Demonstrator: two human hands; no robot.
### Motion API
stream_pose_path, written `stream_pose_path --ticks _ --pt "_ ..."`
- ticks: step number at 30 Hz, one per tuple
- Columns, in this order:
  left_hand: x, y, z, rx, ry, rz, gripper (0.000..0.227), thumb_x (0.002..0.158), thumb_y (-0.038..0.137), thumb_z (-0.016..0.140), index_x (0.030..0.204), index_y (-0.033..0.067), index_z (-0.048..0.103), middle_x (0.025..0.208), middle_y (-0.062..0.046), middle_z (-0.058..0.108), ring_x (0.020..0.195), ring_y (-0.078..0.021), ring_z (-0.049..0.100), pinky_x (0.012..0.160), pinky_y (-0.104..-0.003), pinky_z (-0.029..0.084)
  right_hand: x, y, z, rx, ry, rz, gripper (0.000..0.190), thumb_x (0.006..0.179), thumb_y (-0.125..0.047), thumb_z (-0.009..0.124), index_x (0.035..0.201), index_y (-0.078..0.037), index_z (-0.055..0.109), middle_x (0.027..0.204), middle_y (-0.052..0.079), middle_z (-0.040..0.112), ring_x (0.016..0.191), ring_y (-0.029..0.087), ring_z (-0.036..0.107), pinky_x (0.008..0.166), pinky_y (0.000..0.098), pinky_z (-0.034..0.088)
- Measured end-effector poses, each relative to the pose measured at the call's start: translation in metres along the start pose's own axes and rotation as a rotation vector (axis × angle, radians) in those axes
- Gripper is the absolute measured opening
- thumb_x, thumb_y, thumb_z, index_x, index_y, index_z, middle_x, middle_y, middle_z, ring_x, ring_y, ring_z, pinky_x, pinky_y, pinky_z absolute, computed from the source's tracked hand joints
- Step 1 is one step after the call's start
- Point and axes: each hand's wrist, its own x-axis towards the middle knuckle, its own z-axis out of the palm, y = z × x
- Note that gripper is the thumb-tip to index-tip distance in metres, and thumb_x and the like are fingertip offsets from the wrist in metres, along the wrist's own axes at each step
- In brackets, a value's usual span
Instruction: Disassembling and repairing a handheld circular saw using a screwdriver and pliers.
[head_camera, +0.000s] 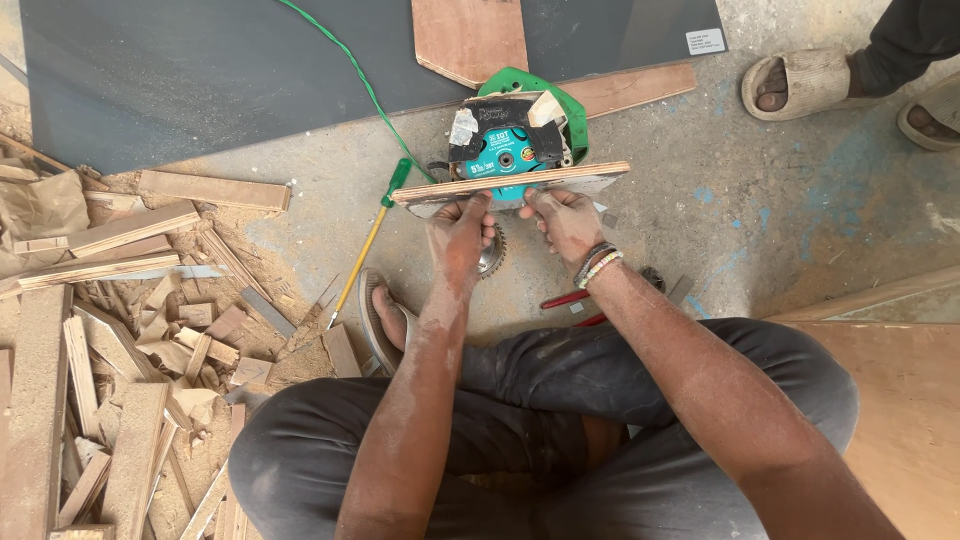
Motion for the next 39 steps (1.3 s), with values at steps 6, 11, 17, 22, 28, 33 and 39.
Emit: stream_pose_path --ticks 6,11,17,22,28,33,39 --pt "-0.001 -0.003 0.004 -0.014 -0.017 -0.014 0.021 0.094 0.021 0.075 0.082 0.0033 0.07 0.062 0.0 0.062 0.049 -0.0055 0.054 0.043 -0.02 0.041 0.006 -0.002 -0.006 -0.02 0.014 0.0 0.026 0.094 -0.029 0.071 0.079 -0.008 0.071 0.058 -0.006 0.052 0.044 0.005 0.042 0.039 0.0224 0.033" --pt "0.0 -0.002 0.003 -0.022 -0.014 -0.024 0.022 0.094 0.022 0.075 0.082 0.0043 0.07 0.061 0.001 0.06 0.049 -0.0048 0.052 0.042 -0.019 0.039 0.006 -0.001 -0.007 0.042 -0.038 0.024 0.026 0.094 -0.028 0.07 0.077 -0.009 0.069 0.057 -0.007 0.05 0.044 0.004 0.04 0.039 0.0221 0.033" --pt "0.007 0.001 -0.002 0.029 -0.036 -0.044 0.023 0.094 0.023 0.075 0.082 0.0046 0.069 0.063 0.0 0.062 0.049 -0.0048 0.053 0.042 -0.02 0.041 0.001 -0.003 -0.003 0.049 -0.009 0.029 0.023 0.094 -0.027 0.07 0.079 -0.01 0.07 0.06 -0.006 0.056 0.045 0.003 0.043 0.038 0.0217 0.034" --pt "-0.009 0.041 -0.016 0.197 -0.15 -0.1 0.024 0.094 0.028 0.074 0.085 0.0056 0.074 0.066 -0.002 0.069 0.051 -0.0078 0.06 0.05 -0.022 0.05 0.002 0.005 -0.005 0.044 -0.017 0.013 0.022 0.094 -0.031 0.071 0.084 -0.011 0.072 0.062 -0.007 0.057 0.046 0.002 0.042 0.039 0.0213 0.034" --pt "-0.014 0.09 -0.006 0.896 -0.158 0.247 0.021 0.099 0.029 0.07 0.095 0.0105 0.079 0.082 -0.003 0.074 0.067 -0.0132 0.069 0.069 -0.032 0.058 -0.009 0.009 -0.004 -0.035 -0.077 -0.009 0.031 0.094 -0.041 0.073 0.083 -0.011 0.072 0.061 -0.009 0.052 0.047 0.002 0.041 0.04 0.0204 0.034" --pt "0.023 0.103 0.029 1.399 -0.254 0.904 0.021 0.087 0.021 0.079 0.107 0.0189 0.081 0.112 -0.001 0.071 0.11 -0.0233 0.061 0.098 -0.041 0.049 -0.011 0.009 0.002 -0.079 -0.16 0.057 0.031 0.097 -0.038 0.069 0.083 -0.011 0.07 0.06 -0.006 0.051 0.047 0.005 0.039 0.04 0.022 0.035" --pt "0.051 0.127 0.048 1.853 -0.577 0.964 0.032 0.075 0.035 0.082 0.103 0.0195 0.082 0.111 -0.006 0.071 0.122 -0.0272 0.055 0.106 -0.047 0.041 0.006 0.061 -0.007 -0.007 -0.457 0.244 0.014 0.095 -0.017 0.064 0.104 -0.006 0.063 0.085 0.001 0.058 0.071 0.01 0.055 0.059 0.0243 0.051"
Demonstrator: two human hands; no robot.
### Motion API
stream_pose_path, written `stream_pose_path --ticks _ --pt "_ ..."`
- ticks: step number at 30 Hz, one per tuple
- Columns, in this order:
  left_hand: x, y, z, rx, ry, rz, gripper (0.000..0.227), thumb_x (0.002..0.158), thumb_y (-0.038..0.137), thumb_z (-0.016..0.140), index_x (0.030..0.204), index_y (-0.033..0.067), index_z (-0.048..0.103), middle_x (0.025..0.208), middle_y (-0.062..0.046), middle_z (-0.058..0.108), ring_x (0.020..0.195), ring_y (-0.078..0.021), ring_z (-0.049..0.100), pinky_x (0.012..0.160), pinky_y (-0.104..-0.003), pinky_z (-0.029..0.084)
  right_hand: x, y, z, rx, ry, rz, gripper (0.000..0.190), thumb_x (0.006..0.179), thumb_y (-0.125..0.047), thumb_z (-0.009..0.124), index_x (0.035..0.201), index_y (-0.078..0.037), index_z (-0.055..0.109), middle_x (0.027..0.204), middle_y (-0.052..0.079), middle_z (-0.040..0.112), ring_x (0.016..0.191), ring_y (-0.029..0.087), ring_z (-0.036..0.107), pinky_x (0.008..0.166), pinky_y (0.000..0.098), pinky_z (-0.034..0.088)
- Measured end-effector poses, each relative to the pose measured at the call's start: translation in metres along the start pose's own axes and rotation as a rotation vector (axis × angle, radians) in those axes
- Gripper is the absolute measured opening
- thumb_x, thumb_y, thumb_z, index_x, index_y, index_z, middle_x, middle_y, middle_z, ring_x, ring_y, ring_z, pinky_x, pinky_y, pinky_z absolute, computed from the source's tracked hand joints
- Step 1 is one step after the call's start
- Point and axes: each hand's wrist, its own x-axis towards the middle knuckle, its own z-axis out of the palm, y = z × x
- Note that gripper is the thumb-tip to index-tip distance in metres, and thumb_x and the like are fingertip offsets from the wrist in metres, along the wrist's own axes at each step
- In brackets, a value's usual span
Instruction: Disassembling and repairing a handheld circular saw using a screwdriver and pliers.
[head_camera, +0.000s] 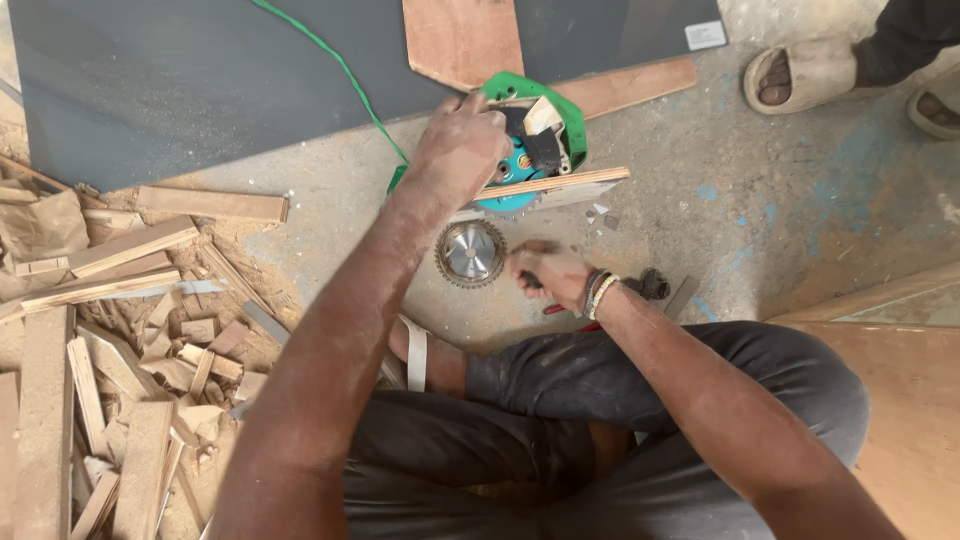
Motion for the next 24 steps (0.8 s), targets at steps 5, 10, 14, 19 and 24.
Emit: stream_pose_path --ticks 5,10,14,19,24 --pt "0.002 0.001 0.007 0.096 -0.055 0.041 0.023 0.086 0.034 0.079 0.096 0.0128 0.081 0.104 -0.008 0.073 0.122 -0.0248 0.058 0.108 -0.047 0.042 0.004 0.017 0.024 -0.069 -0.121 0.091 0.018 0.093 -0.011 0.058 0.11 -0.003 0.059 0.102 0.005 0.06 0.092 0.015 0.064 0.088 0.0309 0.06" --pt "-0.001 0.002 0.01 0.119 -0.02 0.064 0.013 0.088 0.025 0.076 0.094 0.0139 0.08 0.106 -0.008 0.072 0.123 -0.0244 0.059 0.109 -0.048 0.041 -0.005 0.023 0.025 -0.013 -0.273 -0.05 0.029 0.089 0.006 0.053 0.117 0.001 0.056 0.112 0.008 0.056 0.106 0.018 0.065 0.105 0.039 0.054" --pt "-0.001 0.002 0.009 0.093 -0.024 0.077 0.012 0.092 0.019 0.07 0.098 0.0148 0.079 0.113 -0.007 0.071 0.126 -0.0245 0.057 0.109 -0.046 0.042 -0.024 0.003 0.026 0.035 -0.306 -0.039 0.039 0.09 0.007 0.057 0.129 0.002 0.056 0.116 0.009 0.06 0.109 0.019 0.066 0.105 0.0376 0.053" --pt "-0.001 0.001 0.014 0.087 -0.079 0.037 0.014 0.096 0.018 0.067 0.104 0.0153 0.078 0.115 -0.008 0.069 0.127 -0.0244 0.056 0.109 -0.045 0.043 -0.038 -0.024 0.027 -0.015 -0.24 0.011 0.043 0.093 -0.01 0.065 0.134 -0.002 0.056 0.114 0.011 0.07 0.1 0.019 0.073 0.098 0.035 0.06" --pt "-0.033 -0.003 -0.005 -0.349 0.257 -0.11 0.023 0.086 0.019 0.075 0.108 0.0156 0.076 0.108 -0.004 0.073 0.106 -0.0244 0.063 0.095 -0.044 0.048 -0.029 -0.022 0.01 -0.07 -0.227 -0.074 0.042 0.096 -0.026 0.071 0.133 -0.006 0.065 0.103 0.004 0.073 0.078 0.007 0.062 0.069 0.022 0.054"
